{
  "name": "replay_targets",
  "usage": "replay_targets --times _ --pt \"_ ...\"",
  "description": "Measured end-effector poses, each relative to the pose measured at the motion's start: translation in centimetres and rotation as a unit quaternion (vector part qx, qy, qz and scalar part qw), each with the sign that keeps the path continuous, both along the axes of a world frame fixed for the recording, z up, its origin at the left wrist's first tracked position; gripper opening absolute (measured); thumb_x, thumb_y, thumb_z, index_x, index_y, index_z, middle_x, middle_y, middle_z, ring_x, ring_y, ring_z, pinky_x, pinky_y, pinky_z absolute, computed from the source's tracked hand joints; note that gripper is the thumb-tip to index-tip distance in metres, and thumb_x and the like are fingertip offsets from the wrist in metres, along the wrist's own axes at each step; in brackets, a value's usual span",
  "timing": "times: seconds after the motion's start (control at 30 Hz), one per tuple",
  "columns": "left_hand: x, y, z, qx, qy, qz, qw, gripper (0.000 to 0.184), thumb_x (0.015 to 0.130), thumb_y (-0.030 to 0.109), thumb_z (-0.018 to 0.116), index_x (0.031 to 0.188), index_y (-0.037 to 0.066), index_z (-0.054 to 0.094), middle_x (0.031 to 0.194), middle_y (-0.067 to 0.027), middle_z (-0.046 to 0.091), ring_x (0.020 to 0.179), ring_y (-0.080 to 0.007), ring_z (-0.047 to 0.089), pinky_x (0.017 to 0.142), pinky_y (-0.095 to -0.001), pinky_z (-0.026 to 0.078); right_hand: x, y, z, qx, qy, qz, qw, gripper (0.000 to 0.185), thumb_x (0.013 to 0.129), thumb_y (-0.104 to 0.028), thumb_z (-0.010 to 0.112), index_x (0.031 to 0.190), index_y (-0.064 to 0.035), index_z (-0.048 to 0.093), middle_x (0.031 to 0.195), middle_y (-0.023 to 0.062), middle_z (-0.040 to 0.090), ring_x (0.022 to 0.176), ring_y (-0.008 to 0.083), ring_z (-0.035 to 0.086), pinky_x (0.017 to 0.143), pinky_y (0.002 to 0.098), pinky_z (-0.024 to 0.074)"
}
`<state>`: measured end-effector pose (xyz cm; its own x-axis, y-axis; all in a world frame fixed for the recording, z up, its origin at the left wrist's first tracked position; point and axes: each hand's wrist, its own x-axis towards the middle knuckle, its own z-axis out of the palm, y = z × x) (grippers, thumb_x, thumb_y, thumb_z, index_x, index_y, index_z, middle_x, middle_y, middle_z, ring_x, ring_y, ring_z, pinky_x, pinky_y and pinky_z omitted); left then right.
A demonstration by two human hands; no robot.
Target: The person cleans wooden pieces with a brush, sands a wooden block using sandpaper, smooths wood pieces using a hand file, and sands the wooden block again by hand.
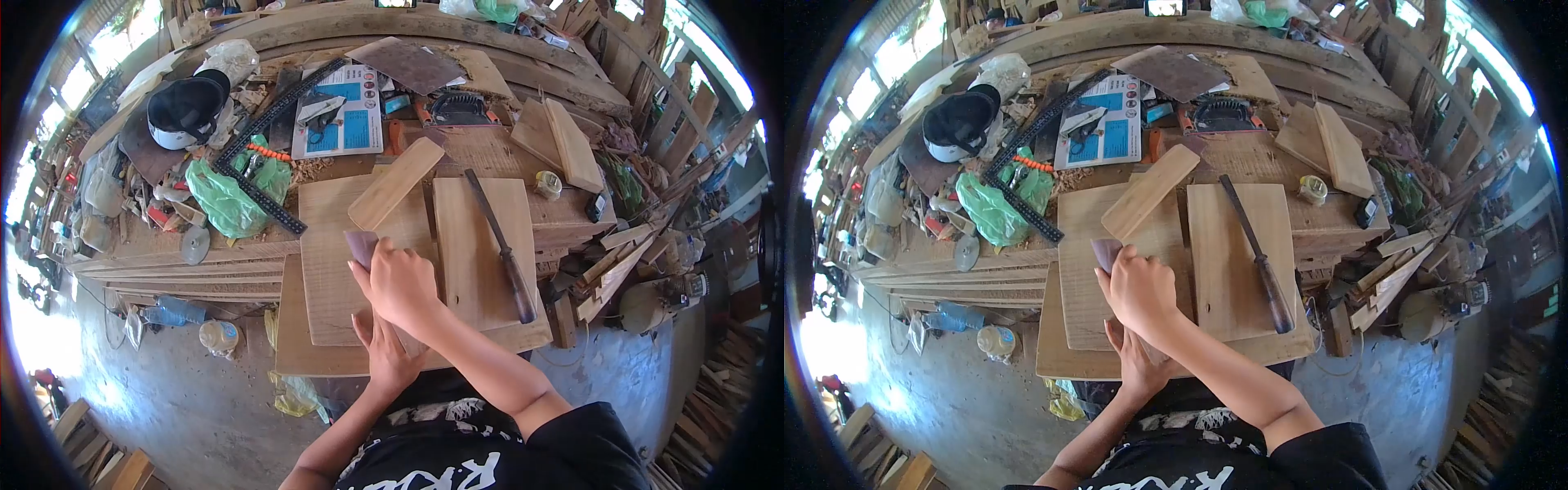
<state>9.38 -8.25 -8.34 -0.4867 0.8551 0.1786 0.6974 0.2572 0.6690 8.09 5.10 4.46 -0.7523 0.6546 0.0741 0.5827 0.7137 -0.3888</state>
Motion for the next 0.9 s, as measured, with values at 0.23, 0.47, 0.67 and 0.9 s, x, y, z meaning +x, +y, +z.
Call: replay_targets --times 0.23,0.47,0.67,0.9 --pt "0.0 0.1 -0.2 -0.032 0.051 -0.010 0.998 0.117 0.078 0.047 0.082 0.158 -0.008 0.018 0.162 -0.0361 0.025 0.155 -0.0428 0.023 0.120 -0.0681 -0.007 2.4 -1.1 -0.7 0.014 0.023 0.007 1.000 0.048 0.097 -0.043 0.067 0.086 0.0026 0.057 0.065 0.0210 0.067 0.065 0.0390 0.073 0.055 0.0449 0.0582" --pt "0.1 0.2 0.5 -0.054 0.064 -0.006 0.996 0.109 0.082 0.045 0.078 0.158 -0.007 0.021 0.162 -0.0350 0.026 0.155 -0.0424 0.023 0.121 -0.0676 -0.006 4.2 -1.7 -0.8 0.023 0.014 0.022 0.999 0.049 0.097 -0.044 0.067 0.085 0.0023 0.056 0.065 0.0212 0.067 0.064 0.0392 0.072 0.055 0.0446 0.0583" --pt "0.2 0.0 0.4 0.035 -0.018 0.017 0.999 0.105 0.081 0.045 0.079 0.158 0.000 0.025 0.161 -0.0285 0.033 0.153 -0.0428 0.027 0.123 -0.0645 -0.003 0.8 -0.1 -0.4 0.004 0.010 0.003 1.000 0.050 0.097 -0.045 0.065 0.084 0.0019 0.056 0.064 0.0202 0.066 0.063 0.0382 0.072 0.055 0.0446 0.0579" --pt "0.2 0.0 0.3 -0.044 0.052 -0.006 0.998 0.099 0.082 0.044 0.077 0.156 -0.002 0.030 0.160 -0.0293 0.034 0.153 -0.0441 0.026 0.121 -0.0680 -0.004 4.3 -2.0 -1.1 0.026 0.022 0.009 0.999 0.049 0.096 -0.044 0.067 0.085 0.0027 0.057 0.066 0.0204 0.067 0.065 0.0384 0.072 0.055 0.0448 0.0580"
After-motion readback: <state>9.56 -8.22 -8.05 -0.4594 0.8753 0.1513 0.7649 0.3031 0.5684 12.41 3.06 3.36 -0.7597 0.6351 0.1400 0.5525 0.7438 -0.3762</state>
